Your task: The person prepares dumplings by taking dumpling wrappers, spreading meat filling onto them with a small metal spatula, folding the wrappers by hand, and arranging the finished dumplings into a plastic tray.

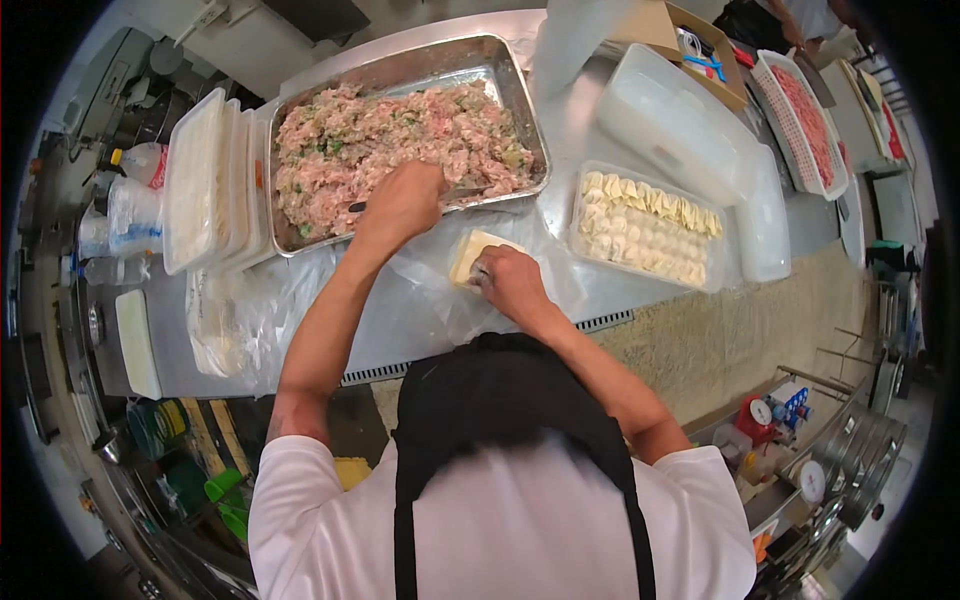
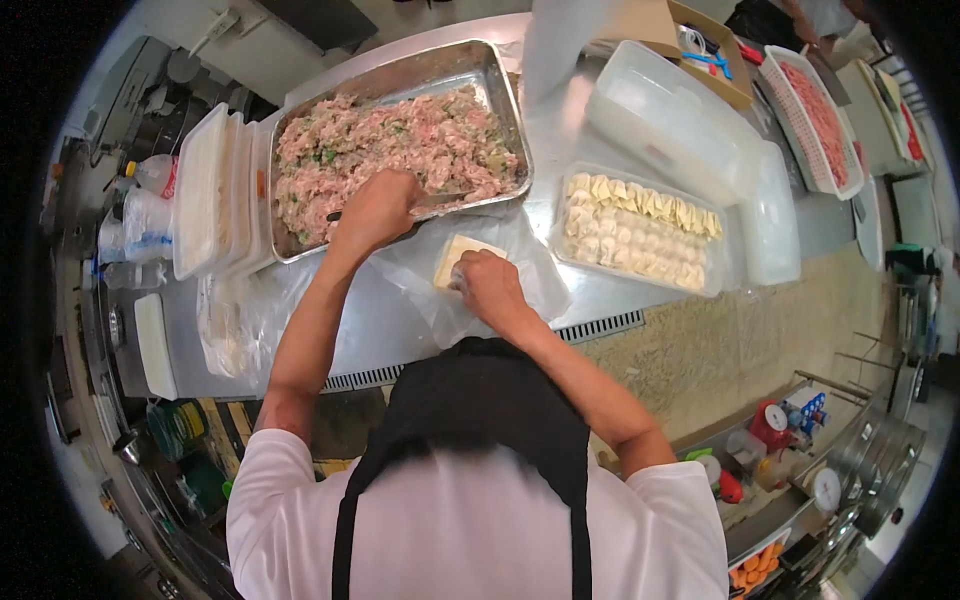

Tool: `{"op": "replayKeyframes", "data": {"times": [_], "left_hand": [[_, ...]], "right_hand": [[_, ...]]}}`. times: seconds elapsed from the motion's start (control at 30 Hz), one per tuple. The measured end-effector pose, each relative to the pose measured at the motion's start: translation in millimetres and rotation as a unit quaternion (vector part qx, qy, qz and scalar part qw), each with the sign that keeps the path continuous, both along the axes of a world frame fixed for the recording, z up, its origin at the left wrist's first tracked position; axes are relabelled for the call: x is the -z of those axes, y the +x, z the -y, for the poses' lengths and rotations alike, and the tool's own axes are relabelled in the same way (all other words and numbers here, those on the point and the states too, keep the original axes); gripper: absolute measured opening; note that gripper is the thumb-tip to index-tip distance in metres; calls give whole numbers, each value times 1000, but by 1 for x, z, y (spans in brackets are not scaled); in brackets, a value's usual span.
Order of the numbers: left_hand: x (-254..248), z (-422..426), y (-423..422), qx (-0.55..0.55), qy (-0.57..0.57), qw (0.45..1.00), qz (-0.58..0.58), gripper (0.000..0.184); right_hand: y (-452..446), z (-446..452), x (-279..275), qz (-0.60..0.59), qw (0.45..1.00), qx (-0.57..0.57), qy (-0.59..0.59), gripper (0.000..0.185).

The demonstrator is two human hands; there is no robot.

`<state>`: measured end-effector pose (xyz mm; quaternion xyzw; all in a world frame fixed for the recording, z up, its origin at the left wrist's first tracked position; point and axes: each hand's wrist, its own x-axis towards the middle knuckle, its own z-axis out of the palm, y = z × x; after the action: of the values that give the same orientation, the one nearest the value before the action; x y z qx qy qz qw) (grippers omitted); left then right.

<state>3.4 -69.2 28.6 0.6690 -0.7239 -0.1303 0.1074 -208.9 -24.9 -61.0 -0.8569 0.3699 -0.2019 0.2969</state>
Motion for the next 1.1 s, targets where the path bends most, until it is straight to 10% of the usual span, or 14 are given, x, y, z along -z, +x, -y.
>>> {"op": "replayKeyframes", "data": {"times": [0.33,0.47,0.53,0.67,0.8,0.9,1.07,1.1], "left_hand": [[12,14,16,30,76,963,-257,29],[11,14,15,0,22,976,-216,29],[12,13,11,34,-34,988,-149,29],[37,19,6,67,-49,994,-69,25],[30,22,15,101,15,980,-170,31],[16,12,20,29,102,942,-319,34],[11,-22,2,-38,158,866,-473,32],[25,-28,-8,11,18,909,-416,31]], "right_hand": [[-29,17,-5,190,951,65,234,17],[-58,18,-27,235,832,133,485,30],[-65,14,-23,485,657,137,561,38],[-81,22,-22,624,454,77,632,46],[-81,29,-9,662,442,64,602,48],[-73,33,0,612,541,199,542,51],[-46,49,-26,690,423,89,581,47],[-38,52,-36,692,422,87,579,47]]}}
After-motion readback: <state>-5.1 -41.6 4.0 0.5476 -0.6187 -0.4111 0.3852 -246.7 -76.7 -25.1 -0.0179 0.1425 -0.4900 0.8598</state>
